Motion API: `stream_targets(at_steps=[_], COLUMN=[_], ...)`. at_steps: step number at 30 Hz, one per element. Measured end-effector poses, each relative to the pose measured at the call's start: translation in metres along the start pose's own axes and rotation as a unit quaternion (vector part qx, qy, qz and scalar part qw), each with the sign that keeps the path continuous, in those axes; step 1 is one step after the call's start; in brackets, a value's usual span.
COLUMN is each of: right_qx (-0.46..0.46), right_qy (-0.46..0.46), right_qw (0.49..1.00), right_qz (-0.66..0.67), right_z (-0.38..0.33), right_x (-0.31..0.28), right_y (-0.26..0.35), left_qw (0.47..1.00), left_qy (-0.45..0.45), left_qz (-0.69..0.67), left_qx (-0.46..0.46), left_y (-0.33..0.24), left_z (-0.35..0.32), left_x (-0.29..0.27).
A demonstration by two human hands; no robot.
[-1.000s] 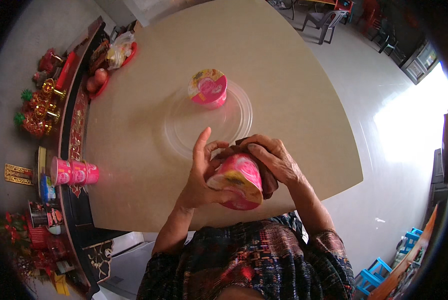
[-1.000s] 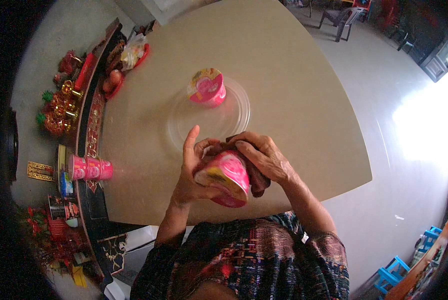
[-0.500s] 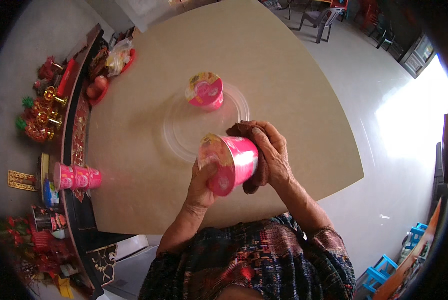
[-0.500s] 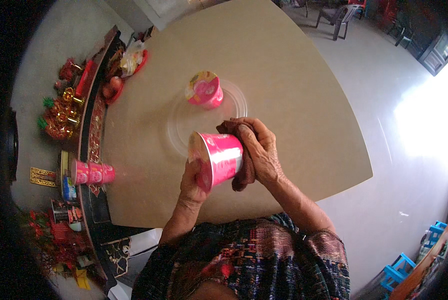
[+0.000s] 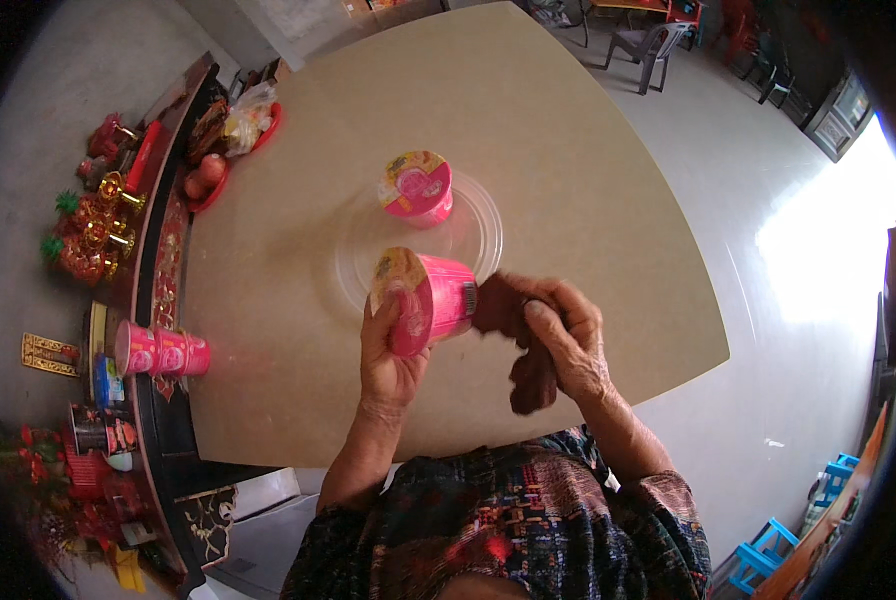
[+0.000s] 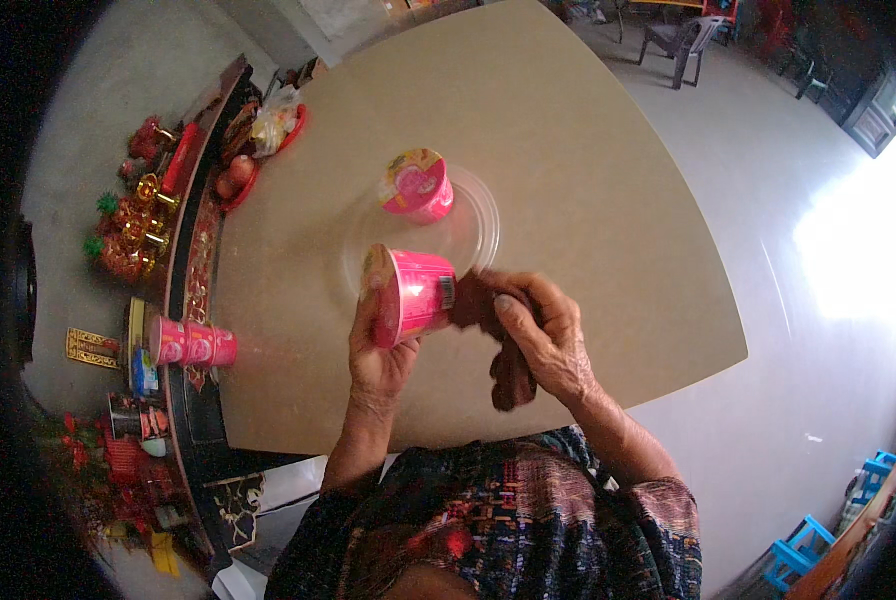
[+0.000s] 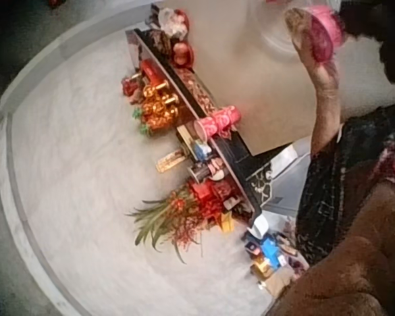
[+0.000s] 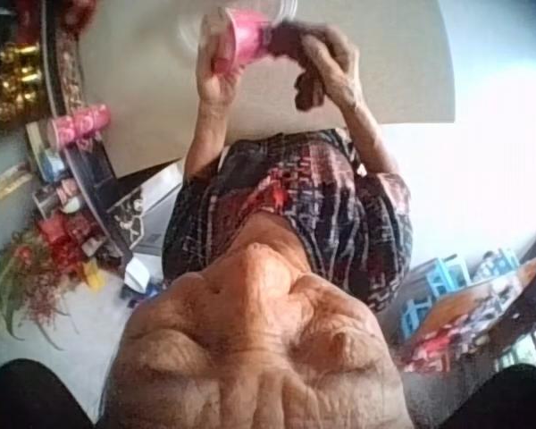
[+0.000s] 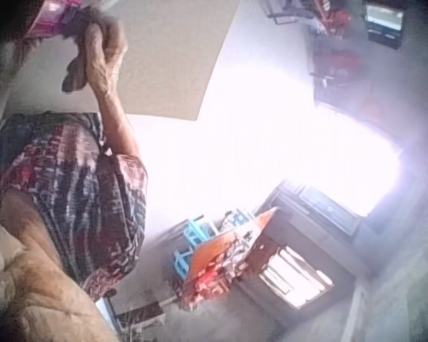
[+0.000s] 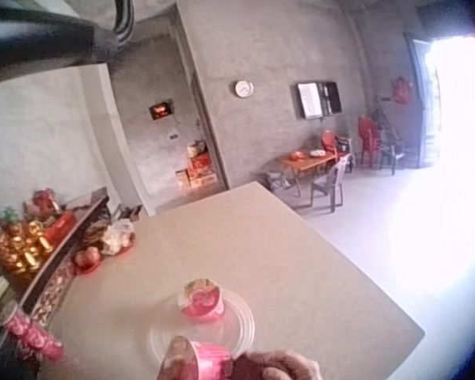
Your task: The person wipes the exterior of several small pink and black cylindrical containers with a dark cloth. They handle the containers one by one, rotating them to clean all sides, and place the cleaned items onto a clear plastic tray on the table.
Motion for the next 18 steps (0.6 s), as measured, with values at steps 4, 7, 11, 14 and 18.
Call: stream_targets(at_steps=[4,7,11,14,18], right_qx=[-0.243,-0.236,-0.24,-0.272,-0.366], right_qy=[0.0,-0.078,-0.108,-0.096,-0.064], right_qw=[0.913,0.908,0.904,0.883,0.789], right_qz=[-0.327,-0.336,-0.338,-0.371,-0.489], right_z=[0.013,0.015,0.011,0.004,0.001], right_x=[0.013,0.018,0.02,0.029,0.044], right_y=[0.016,0.008,0.0,-0.004,-0.006], left_qw=[0.993,0.996,0.972,0.984,0.964], left_qy=[-0.016,0.041,0.03,-0.001,0.007], left_qz=[0.11,0.075,0.233,0.167,0.246], left_qx=[-0.039,-0.016,0.025,0.068,0.095], left_y=[0.012,0.015,0.015,0.012,0.015], left_z=[0.0,-0.006,-0.008,-0.005,-0.001], left_x=[0.006,0.01,0.018,0.029,0.016])
Point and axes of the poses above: each hand's wrist, its own z-axis towards the middle knuckle, its own x-axis out of the palm, y = z × x, the point moved 3 cm from there along z, towards the middle knuckle, and after that the axes turned 12 degrees about y, right-handed, at the moved point
